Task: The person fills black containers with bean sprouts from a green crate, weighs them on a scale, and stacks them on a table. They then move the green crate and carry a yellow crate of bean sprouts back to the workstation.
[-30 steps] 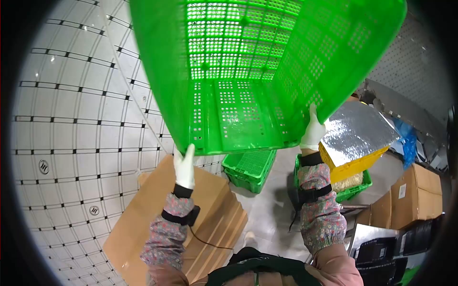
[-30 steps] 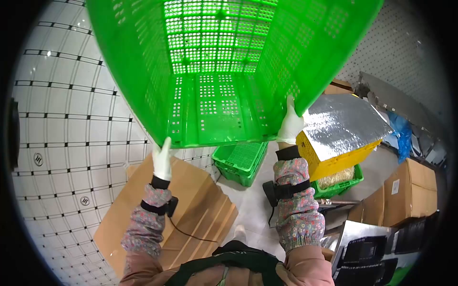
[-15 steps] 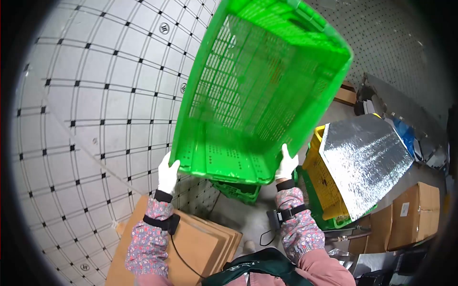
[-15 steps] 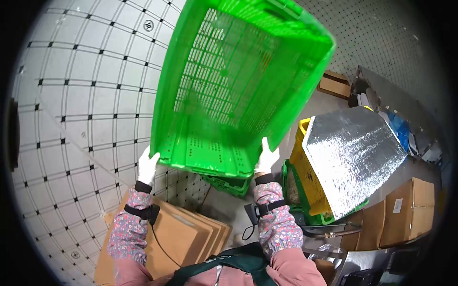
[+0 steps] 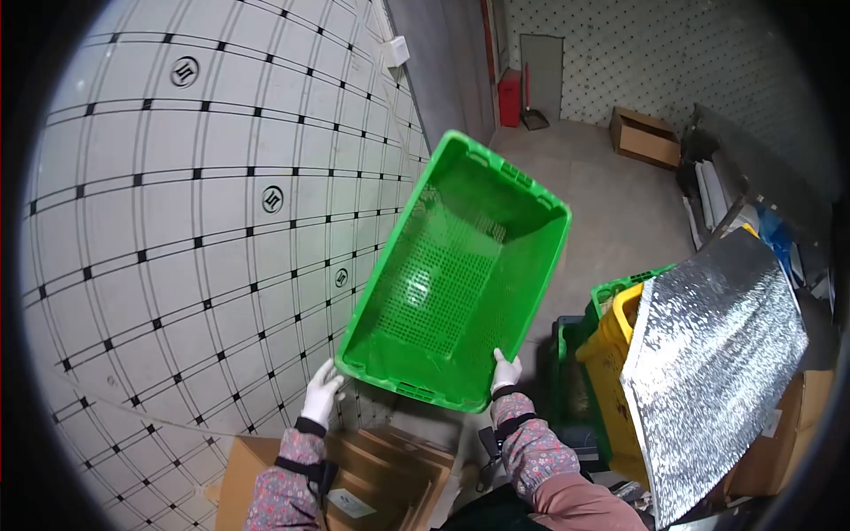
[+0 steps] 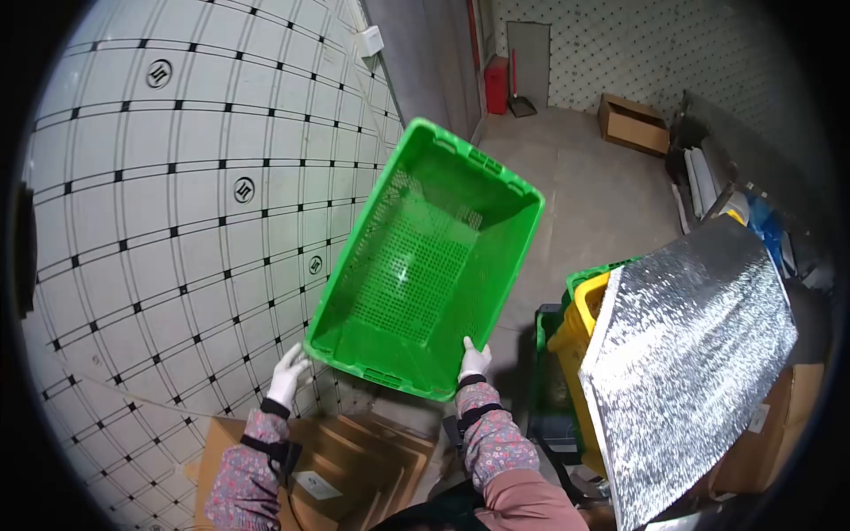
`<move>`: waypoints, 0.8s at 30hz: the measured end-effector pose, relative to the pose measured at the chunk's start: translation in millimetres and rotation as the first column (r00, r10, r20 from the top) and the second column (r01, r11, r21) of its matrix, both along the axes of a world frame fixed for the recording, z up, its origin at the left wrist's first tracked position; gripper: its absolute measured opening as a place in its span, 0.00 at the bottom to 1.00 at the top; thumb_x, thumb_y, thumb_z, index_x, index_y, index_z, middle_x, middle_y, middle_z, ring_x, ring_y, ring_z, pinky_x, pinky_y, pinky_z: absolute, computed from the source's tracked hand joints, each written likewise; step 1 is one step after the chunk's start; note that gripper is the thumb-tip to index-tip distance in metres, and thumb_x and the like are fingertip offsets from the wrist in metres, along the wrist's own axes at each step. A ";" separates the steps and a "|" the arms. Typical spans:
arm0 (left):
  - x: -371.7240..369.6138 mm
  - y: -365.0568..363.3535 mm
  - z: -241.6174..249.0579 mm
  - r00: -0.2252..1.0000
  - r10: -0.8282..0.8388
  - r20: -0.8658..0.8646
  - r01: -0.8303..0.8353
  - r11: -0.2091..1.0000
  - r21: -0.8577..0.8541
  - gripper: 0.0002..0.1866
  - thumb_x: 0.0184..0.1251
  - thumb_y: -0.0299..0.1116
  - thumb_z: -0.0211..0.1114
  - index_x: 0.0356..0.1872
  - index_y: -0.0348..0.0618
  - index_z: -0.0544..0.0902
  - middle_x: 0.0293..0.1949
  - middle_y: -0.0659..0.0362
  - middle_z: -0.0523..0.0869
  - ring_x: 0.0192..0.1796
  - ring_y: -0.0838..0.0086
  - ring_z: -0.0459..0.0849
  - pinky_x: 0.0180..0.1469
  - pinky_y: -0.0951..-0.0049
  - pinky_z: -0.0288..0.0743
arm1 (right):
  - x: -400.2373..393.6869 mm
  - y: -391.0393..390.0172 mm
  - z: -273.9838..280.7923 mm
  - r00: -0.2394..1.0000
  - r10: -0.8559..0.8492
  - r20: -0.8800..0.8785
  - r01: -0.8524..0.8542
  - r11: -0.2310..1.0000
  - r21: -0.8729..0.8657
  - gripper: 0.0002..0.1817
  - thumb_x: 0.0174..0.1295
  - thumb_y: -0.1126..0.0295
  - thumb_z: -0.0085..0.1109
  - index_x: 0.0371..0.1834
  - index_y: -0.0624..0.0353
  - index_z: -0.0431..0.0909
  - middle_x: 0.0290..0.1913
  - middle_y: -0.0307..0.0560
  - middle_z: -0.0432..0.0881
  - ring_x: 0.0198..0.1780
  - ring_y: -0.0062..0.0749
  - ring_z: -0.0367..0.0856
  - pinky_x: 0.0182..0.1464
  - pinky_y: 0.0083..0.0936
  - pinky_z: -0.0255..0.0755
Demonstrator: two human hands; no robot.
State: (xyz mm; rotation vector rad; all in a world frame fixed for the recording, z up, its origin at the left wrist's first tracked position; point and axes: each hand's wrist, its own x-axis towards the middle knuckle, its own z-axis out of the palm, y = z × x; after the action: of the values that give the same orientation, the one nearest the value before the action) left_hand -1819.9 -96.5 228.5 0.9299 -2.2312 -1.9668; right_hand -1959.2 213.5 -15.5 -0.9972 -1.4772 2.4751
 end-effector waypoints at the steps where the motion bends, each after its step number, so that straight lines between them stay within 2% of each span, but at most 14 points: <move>1: 3.0 0.9 -2.3 1.000 -0.009 0.030 0.011 0.998 -0.055 0.28 0.67 0.24 0.53 0.69 0.43 0.62 0.63 0.54 0.72 0.52 0.75 0.79 0.43 0.77 0.76 | -2.2 0.0 -22.2 0.998 0.035 0.044 -0.036 0.999 0.017 0.15 0.55 0.77 0.64 0.47 0.63 0.78 0.42 0.43 0.82 0.41 0.32 0.79 0.47 0.30 0.72; 2: 9.8 -0.3 -1.6 0.999 -0.027 0.024 0.027 1.000 0.007 0.27 0.67 0.24 0.54 0.68 0.42 0.63 0.63 0.53 0.72 0.52 0.75 0.79 0.44 0.78 0.76 | -3.2 0.4 -43.4 0.998 0.038 0.057 -0.039 0.999 0.011 0.15 0.55 0.77 0.64 0.47 0.63 0.78 0.42 0.43 0.82 0.41 0.32 0.79 0.47 0.30 0.72; 3: 17.3 -0.6 3.8 0.999 -0.043 0.019 0.042 0.997 0.068 0.27 0.67 0.24 0.54 0.68 0.42 0.64 0.63 0.52 0.73 0.52 0.75 0.80 0.44 0.79 0.76 | -3.0 0.2 -65.2 0.984 0.126 0.126 -0.151 0.965 0.213 0.17 0.53 0.75 0.65 0.47 0.62 0.78 0.41 0.47 0.83 0.41 0.36 0.81 0.47 0.31 0.73; 5: 26.5 5.8 21.3 0.999 -0.034 0.033 0.032 0.996 0.085 0.24 0.69 0.25 0.54 0.66 0.40 0.66 0.58 0.52 0.77 0.49 0.73 0.82 0.45 0.78 0.77 | -17.9 -3.8 -75.2 0.922 0.239 0.305 -0.372 0.765 0.525 0.18 0.50 0.70 0.66 0.45 0.61 0.78 0.39 0.53 0.84 0.41 0.45 0.83 0.47 0.34 0.73; 7: 40.9 5.7 31.8 0.998 -0.040 0.047 0.040 0.999 0.005 0.21 0.70 0.27 0.54 0.63 0.38 0.69 0.54 0.52 0.81 0.46 0.72 0.83 0.45 0.77 0.77 | -35.8 0.5 -55.6 0.936 0.252 0.247 -0.341 0.827 0.446 0.17 0.51 0.69 0.61 0.45 0.61 0.78 0.37 0.55 0.84 0.41 0.49 0.83 0.46 0.36 0.74; 8: 45.7 5.4 34.6 0.999 -0.031 0.011 0.031 1.000 -0.003 0.19 0.71 0.27 0.53 0.61 0.35 0.71 0.51 0.52 0.82 0.45 0.72 0.84 0.45 0.76 0.77 | -42.7 7.6 -42.9 0.866 0.336 0.371 -0.497 0.670 0.552 0.17 0.51 0.69 0.59 0.45 0.62 0.78 0.36 0.58 0.84 0.41 0.49 0.82 0.45 0.37 0.74; 9: 48.9 3.9 36.3 0.999 -0.032 0.011 0.032 0.999 0.000 0.19 0.71 0.27 0.53 0.61 0.35 0.71 0.51 0.52 0.82 0.45 0.72 0.84 0.45 0.76 0.77 | -44.5 3.9 -60.3 0.822 0.452 0.346 -0.570 0.642 0.513 0.21 0.49 0.66 0.60 0.47 0.64 0.76 0.37 0.60 0.83 0.43 0.52 0.82 0.47 0.38 0.74; 11: 56.1 1.9 41.3 0.999 -0.028 -0.023 0.028 0.999 -0.017 0.19 0.71 0.27 0.53 0.61 0.34 0.71 0.51 0.51 0.82 0.45 0.71 0.84 0.45 0.76 0.77 | -34.9 -16.0 -68.5 0.796 0.441 0.415 -0.606 0.565 0.560 0.24 0.48 0.64 0.62 0.49 0.65 0.75 0.40 0.61 0.83 0.45 0.53 0.81 0.49 0.39 0.74; 13: 57.0 10.6 56.2 1.000 -0.021 0.012 0.021 0.999 -0.050 0.18 0.71 0.27 0.53 0.60 0.33 0.71 0.50 0.51 0.83 0.46 0.71 0.84 0.47 0.76 0.77 | -12.1 -29.1 -33.6 0.727 0.455 0.515 -0.686 0.440 0.580 0.27 0.47 0.62 0.65 0.51 0.66 0.74 0.42 0.63 0.82 0.47 0.55 0.81 0.51 0.39 0.74; 16: 64.1 12.3 64.9 0.999 -0.047 0.016 0.048 0.996 -0.080 0.18 0.71 0.26 0.52 0.60 0.32 0.71 0.50 0.51 0.83 0.47 0.71 0.84 0.49 0.76 0.76 | -11.9 -24.4 -49.7 0.656 0.503 0.562 -0.754 0.448 0.480 0.33 0.45 0.60 0.69 0.54 0.66 0.73 0.47 0.61 0.82 0.49 0.50 0.81 0.53 0.37 0.74; 18: 64.6 10.8 68.5 0.996 -0.088 0.015 0.089 0.990 -0.105 0.18 0.71 0.27 0.53 0.60 0.32 0.71 0.50 0.51 0.83 0.47 0.71 0.83 0.50 0.77 0.75 | -29.2 -11.9 -98.0 0.707 0.591 0.388 -0.695 0.682 0.227 0.29 0.44 0.67 0.72 0.51 0.66 0.74 0.40 0.56 0.84 0.46 0.45 0.83 0.46 0.34 0.77; 19: 67.2 10.5 69.7 0.997 -0.081 0.016 0.083 0.991 -0.103 0.18 0.71 0.27 0.53 0.60 0.32 0.71 0.50 0.51 0.83 0.47 0.71 0.83 0.50 0.77 0.75 | -35.0 -4.3 -89.2 0.733 0.603 0.314 -0.669 0.724 0.170 0.34 0.42 0.68 0.75 0.53 0.69 0.72 0.45 0.57 0.82 0.47 0.42 0.82 0.45 0.31 0.78; 21: 70.4 10.0 71.5 0.997 -0.072 0.037 0.075 0.993 -0.086 0.18 0.71 0.26 0.53 0.60 0.32 0.72 0.50 0.51 0.82 0.47 0.70 0.83 0.50 0.76 0.75 | -31.2 7.3 -61.9 0.724 0.427 0.543 -0.661 0.656 0.365 0.41 0.41 0.65 0.77 0.58 0.72 0.68 0.50 0.62 0.79 0.51 0.45 0.80 0.50 0.31 0.77; 24: 75.5 6.8 69.7 0.994 -0.109 0.008 0.110 0.990 -0.094 0.18 0.70 0.26 0.54 0.59 0.31 0.72 0.51 0.50 0.82 0.48 0.70 0.83 0.52 0.76 0.75 | -10.3 25.3 -80.1 0.654 0.422 0.628 -0.732 0.564 0.383 0.44 0.44 0.59 0.74 0.62 0.72 0.64 0.56 0.64 0.76 0.58 0.48 0.76 0.59 0.32 0.70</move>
State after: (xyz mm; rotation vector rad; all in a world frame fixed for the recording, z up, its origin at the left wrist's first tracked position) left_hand -1744.4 -89.7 298.2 0.8175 -2.4023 -1.8826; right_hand -1969.5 238.8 -95.6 -1.1079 -2.9831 1.7716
